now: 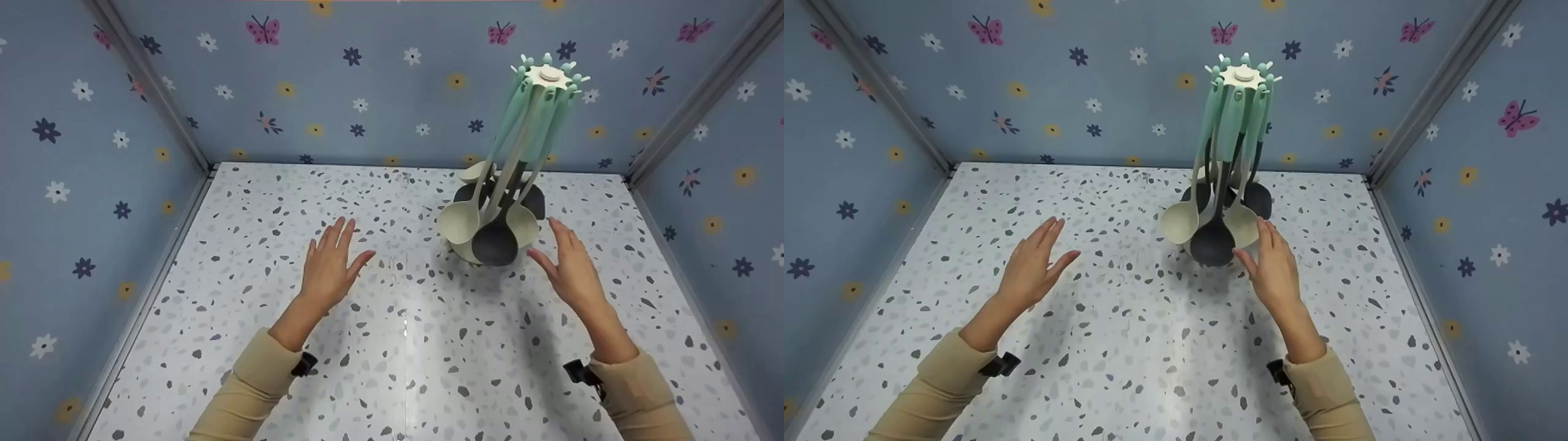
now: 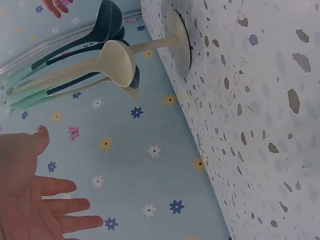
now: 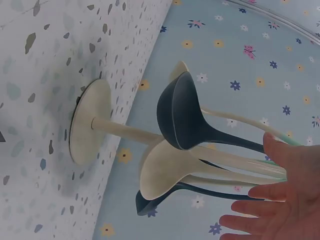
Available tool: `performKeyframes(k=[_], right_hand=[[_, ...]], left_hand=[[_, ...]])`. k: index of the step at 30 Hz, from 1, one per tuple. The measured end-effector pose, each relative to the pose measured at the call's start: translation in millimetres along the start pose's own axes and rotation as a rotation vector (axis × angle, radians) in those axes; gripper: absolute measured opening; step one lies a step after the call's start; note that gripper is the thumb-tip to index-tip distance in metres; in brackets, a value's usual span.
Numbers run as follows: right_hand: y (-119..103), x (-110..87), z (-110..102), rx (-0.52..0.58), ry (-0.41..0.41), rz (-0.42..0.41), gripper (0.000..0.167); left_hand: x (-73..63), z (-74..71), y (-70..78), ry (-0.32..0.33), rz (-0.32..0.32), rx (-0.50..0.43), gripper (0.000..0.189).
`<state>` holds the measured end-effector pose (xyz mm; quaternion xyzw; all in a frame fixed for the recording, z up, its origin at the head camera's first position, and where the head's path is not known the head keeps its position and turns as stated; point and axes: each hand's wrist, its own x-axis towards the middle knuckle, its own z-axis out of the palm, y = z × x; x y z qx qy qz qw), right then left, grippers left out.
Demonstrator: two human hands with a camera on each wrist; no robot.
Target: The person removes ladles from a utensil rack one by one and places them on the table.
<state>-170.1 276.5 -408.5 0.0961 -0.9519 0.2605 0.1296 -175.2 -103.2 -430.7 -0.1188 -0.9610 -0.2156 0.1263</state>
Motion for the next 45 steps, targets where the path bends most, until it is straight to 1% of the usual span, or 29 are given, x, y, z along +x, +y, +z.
performKeyframes(k=[4, 8, 12, 15, 20, 24, 28, 31, 34, 37, 41, 43, 45], right_hand=[[-6, 3.6, -10, 0.022, 0.040, -0.005, 0.059], [-12, 9.5, -20, 0.038, 0.106, -0.028, 0.053], [-19, 18.2, -33, 0.056, 0.171, -0.044, 0.046], [-25, 25.3, -43, 0.076, 0.198, -0.039, 0.042], [-34, 34.6, -59, 0.112, 0.206, 0.004, 0.042], [-38, 44.0, -69, 0.111, 0.230, 0.024, 0.041], [-40, 56.1, -80, 0.107, 0.273, 0.028, 0.039], [-42, 64.7, -88, 0.114, 0.292, 0.042, 0.038], [-43, 72.3, -96, 0.145, 0.303, 0.046, 0.035], [-43, 79.5, -103, 0.183, 0.314, 0.043, 0.033], [-44, 88.4, -111, 0.229, 0.315, 0.051, 0.031], [-44, 92.6, -114, 0.254, 0.309, 0.059, 0.030], [-45, 97.1, -116, 0.272, 0.304, 0.072, 0.030]], left_hand=[[5.7, -7.8, 4.5, 0.085, 0.049, -0.026, 0.062], [13.2, -15.9, 9.3, 0.157, 0.104, -0.049, 0.055], [21.5, -25.0, 15.5, 0.193, 0.130, -0.083, 0.049], [27.8, -32.1, 20.6, 0.204, 0.135, -0.115, 0.044], [40.4, -41.2, 29.5, 0.195, 0.142, -0.179, 0.039], [52.7, -48.1, 36.3, 0.182, 0.155, -0.241, 0.035], [66.2, -55.5, 44.7, 0.181, 0.165, -0.269, 0.032], [76.8, -61.5, 52.0, 0.165, 0.165, -0.275, 0.031], [87.2, -67.5, 59.5, 0.143, 0.170, -0.292, 0.030], [97.8, -73.3, 66.6, 0.125, 0.164, -0.312, 0.030], [112.2, -81.0, 76.1, 0.086, 0.134, -0.332, 0.031], [119.1, -84.5, 80.9, 0.067, 0.122, -0.332, 0.032], [125.5, -87.3, 85.7, 0.063, 0.117, -0.330, 0.032]])
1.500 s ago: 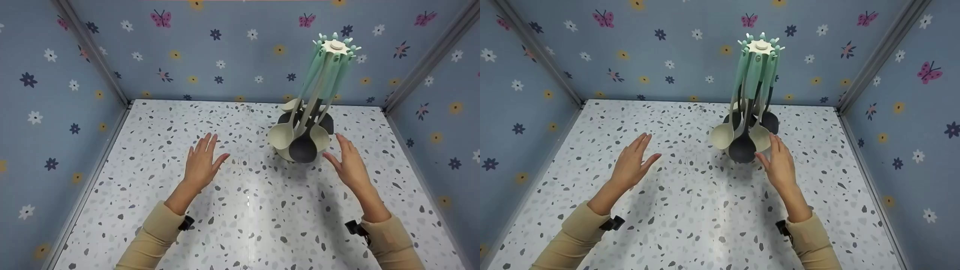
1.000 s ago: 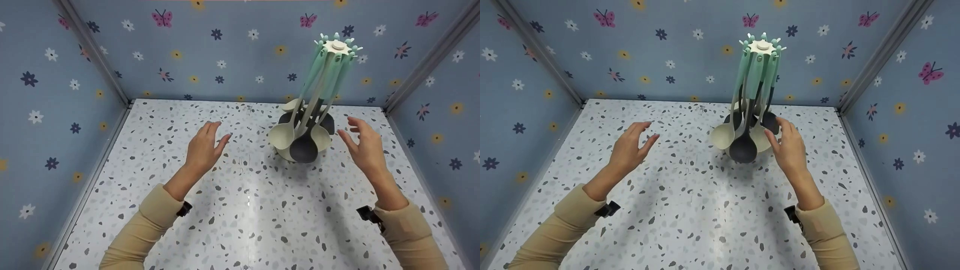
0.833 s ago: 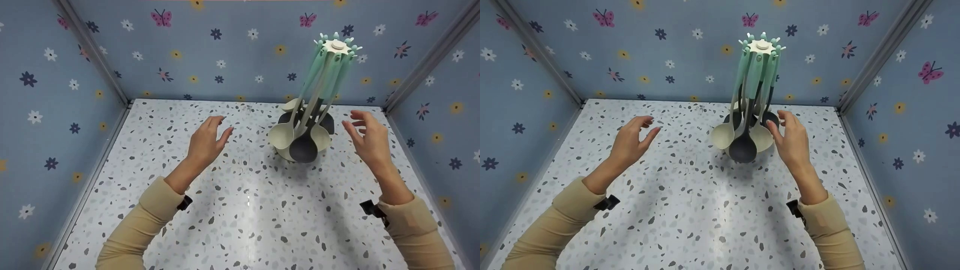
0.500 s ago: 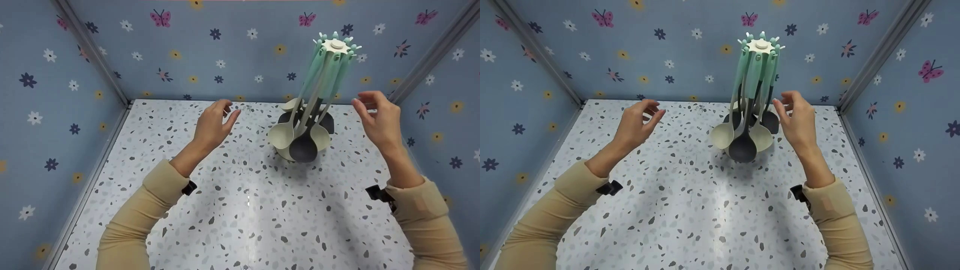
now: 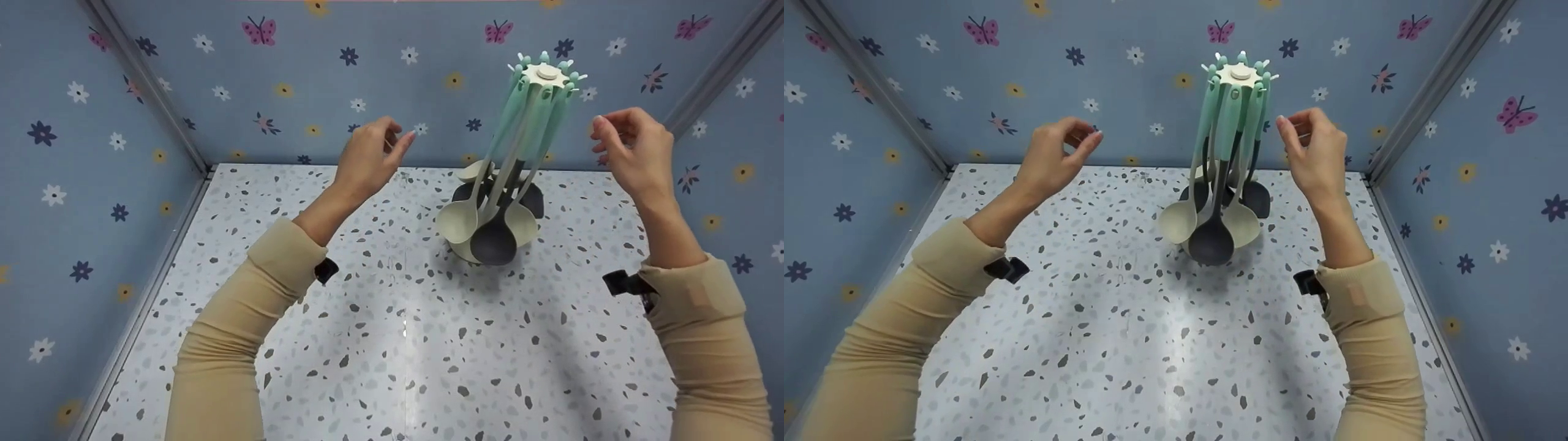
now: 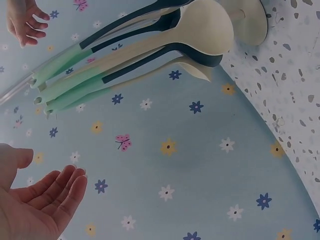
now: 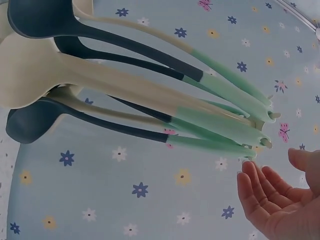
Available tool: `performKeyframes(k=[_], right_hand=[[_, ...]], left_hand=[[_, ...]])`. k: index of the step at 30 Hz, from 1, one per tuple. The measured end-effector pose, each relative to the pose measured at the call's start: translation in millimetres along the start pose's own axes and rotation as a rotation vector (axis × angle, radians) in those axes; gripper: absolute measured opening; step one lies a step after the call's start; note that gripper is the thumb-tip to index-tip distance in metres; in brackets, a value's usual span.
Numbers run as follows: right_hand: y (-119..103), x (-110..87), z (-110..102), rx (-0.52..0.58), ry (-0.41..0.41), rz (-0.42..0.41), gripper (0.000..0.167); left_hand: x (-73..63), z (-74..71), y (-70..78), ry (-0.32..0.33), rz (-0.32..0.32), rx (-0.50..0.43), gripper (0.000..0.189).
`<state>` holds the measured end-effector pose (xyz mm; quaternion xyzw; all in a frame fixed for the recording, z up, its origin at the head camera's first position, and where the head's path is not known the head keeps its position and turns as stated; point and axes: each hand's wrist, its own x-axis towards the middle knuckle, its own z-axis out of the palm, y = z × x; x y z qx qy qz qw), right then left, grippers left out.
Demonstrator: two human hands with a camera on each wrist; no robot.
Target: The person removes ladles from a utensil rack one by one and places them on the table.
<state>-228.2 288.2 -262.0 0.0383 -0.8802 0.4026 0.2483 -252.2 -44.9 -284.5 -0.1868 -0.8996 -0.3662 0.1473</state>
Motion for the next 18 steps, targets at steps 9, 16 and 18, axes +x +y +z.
performKeyframes(k=[9, 16, 18], right_hand=[[-3, 27.8, -1, 0.154, -0.032, 0.095, 0.020], [-4, 45.1, 0, 0.253, -0.054, 0.184, 0.020], [-6, 49.3, 0, 0.261, -0.063, 0.210, 0.022]], left_hand=[[31.8, 5.1, 19.4, 0.023, -0.052, 0.043, 0.033], [56.3, 11.4, 39.1, 0.021, -0.105, 0.043, 0.033], [62.3, 14.3, 44.6, 0.024, -0.108, 0.036, 0.033]])
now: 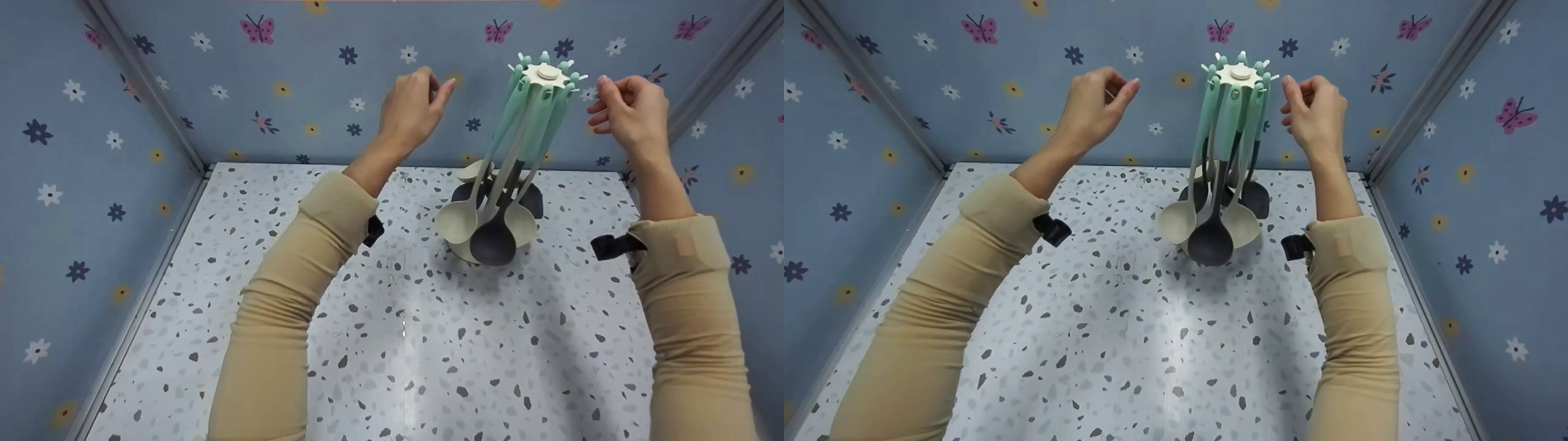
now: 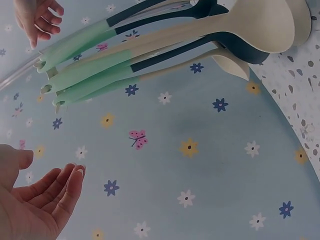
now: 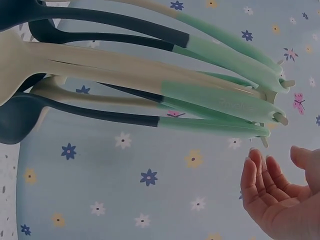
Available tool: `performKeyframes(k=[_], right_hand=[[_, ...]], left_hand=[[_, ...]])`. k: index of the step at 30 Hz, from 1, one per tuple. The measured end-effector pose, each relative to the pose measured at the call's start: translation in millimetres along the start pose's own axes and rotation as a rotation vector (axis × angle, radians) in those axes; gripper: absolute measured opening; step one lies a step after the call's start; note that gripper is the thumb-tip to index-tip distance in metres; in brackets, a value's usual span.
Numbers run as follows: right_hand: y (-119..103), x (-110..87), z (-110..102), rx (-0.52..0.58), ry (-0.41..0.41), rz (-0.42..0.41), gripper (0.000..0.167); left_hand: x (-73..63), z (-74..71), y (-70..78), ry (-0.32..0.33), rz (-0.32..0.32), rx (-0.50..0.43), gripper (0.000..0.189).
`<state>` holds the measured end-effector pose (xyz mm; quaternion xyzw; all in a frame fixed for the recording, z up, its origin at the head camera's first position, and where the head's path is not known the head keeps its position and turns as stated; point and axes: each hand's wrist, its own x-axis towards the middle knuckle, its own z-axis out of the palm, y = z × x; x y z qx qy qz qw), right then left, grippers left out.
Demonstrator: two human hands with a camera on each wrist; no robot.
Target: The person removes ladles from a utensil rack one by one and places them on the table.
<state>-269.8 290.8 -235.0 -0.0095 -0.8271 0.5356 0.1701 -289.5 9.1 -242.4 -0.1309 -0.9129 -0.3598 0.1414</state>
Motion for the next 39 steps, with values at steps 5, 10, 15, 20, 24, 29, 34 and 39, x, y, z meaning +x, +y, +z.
performKeyframes(k=[5, 10, 15, 20, 24, 29, 34, 39], right_hand=[[-4, 9.1, 2, 0.035, -0.031, 0.087, 0.029], [-8, 15.0, 6, 0.066, -0.062, 0.157, 0.032], [-11, 19.5, 8, 0.050, -0.080, 0.212, 0.036], [-13, 25.3, 11, 0.034, -0.097, 0.290, 0.038], [-14, 29.6, 14, 0.029, -0.111, 0.317, 0.038], [-14, 32.2, 18, 0.000, -0.123, 0.327, 0.038], [-16, 33.6, 21, -0.016, -0.117, 0.336, 0.035], [-18, 34.7, 23, -0.008, -0.108, 0.353, 0.031]], left_hand=[[10.7, 9.0, 15.2, 0.009, 0.015, -0.001, 0.033], [21.2, 18.6, 29.1, 0.006, 0.008, 0.006, 0.033], [31.0, 27.5, 41.2, -0.018, -0.019, 0.012, 0.033], [39.4, 34.8, 47.4, -0.020, -0.030, 0.033, 0.032], [45.0, 40.0, 50.5, -0.011, -0.033, 0.044, 0.033], [50.1, 47.5, 53.8, -0.021, -0.045, 0.044, 0.033], [53.8, 55.1, 54.6, -0.024, -0.038, 0.025, 0.035], [56.6, 59.6, 57.1, -0.041, -0.032, 0.004, 0.037]])
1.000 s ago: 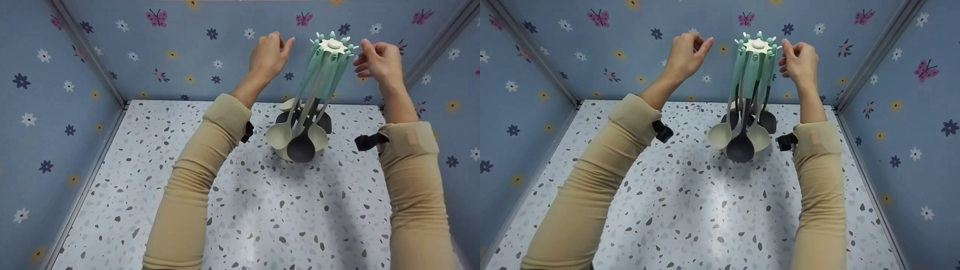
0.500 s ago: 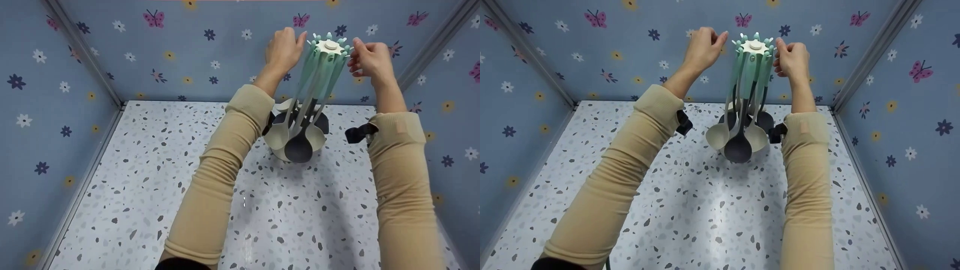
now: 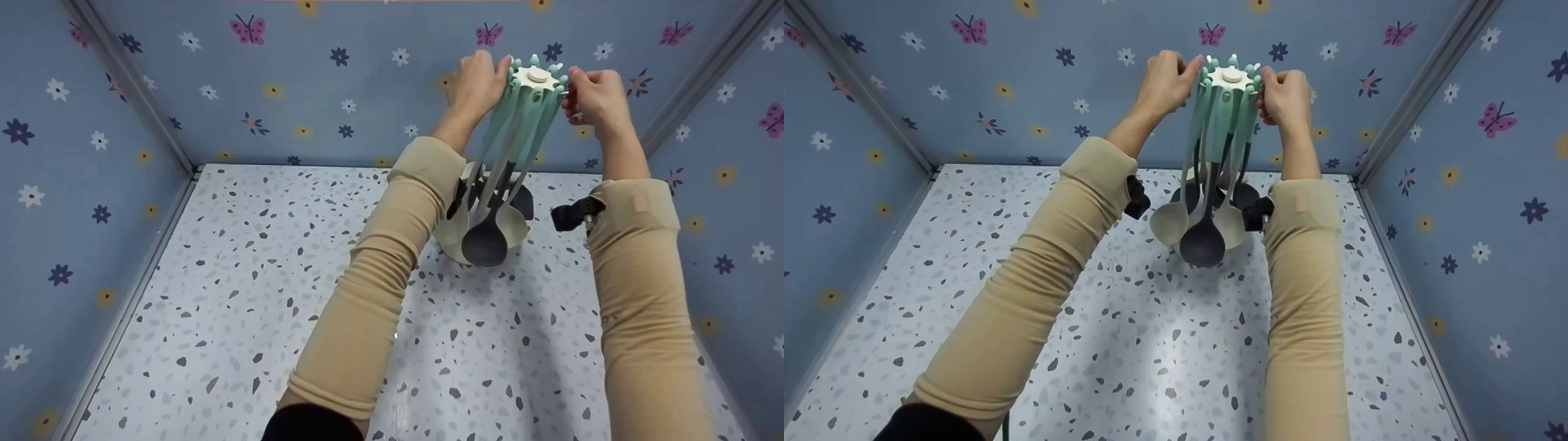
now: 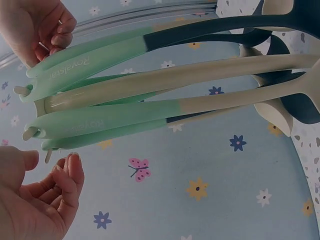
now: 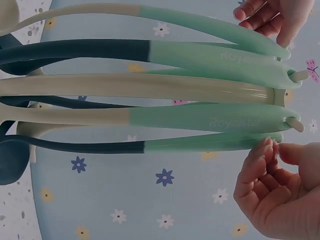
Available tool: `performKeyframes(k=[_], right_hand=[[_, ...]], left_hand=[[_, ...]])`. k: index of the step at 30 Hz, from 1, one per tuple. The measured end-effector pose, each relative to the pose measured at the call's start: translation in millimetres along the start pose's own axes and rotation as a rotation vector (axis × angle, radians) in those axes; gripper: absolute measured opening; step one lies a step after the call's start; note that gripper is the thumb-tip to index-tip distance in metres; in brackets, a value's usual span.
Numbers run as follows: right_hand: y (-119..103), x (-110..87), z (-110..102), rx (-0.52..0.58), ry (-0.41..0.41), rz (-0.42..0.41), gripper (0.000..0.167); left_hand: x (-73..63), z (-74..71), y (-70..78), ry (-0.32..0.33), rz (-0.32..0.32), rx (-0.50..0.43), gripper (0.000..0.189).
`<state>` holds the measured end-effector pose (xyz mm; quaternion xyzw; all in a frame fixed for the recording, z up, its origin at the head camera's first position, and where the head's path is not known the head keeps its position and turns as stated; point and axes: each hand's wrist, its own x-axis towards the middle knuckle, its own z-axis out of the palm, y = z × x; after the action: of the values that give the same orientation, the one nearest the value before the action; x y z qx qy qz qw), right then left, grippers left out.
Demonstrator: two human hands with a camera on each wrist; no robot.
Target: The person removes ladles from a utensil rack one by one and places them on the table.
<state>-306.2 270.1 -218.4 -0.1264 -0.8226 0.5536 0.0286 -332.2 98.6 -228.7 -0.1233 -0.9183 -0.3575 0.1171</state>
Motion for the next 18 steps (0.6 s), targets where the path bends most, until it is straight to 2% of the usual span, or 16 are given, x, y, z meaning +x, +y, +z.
performKeyframes(k=[5, 13, 18], right_hand=[[-2, 0.4, 3, 0.000, 0.010, 0.003, 0.029], [-3, 2.0, 5, 0.010, 0.028, -0.010, 0.027], [-3, 3.3, 7, 0.026, 0.043, -0.008, 0.027]], left_hand=[[2.5, 2.3, 0.9, -0.007, -0.009, -0.006, 0.036], [17.0, 6.8, 5.4, -0.098, -0.134, 0.005, 0.033], [21.0, 8.9, 4.7, -0.110, -0.150, -0.026, 0.032]])
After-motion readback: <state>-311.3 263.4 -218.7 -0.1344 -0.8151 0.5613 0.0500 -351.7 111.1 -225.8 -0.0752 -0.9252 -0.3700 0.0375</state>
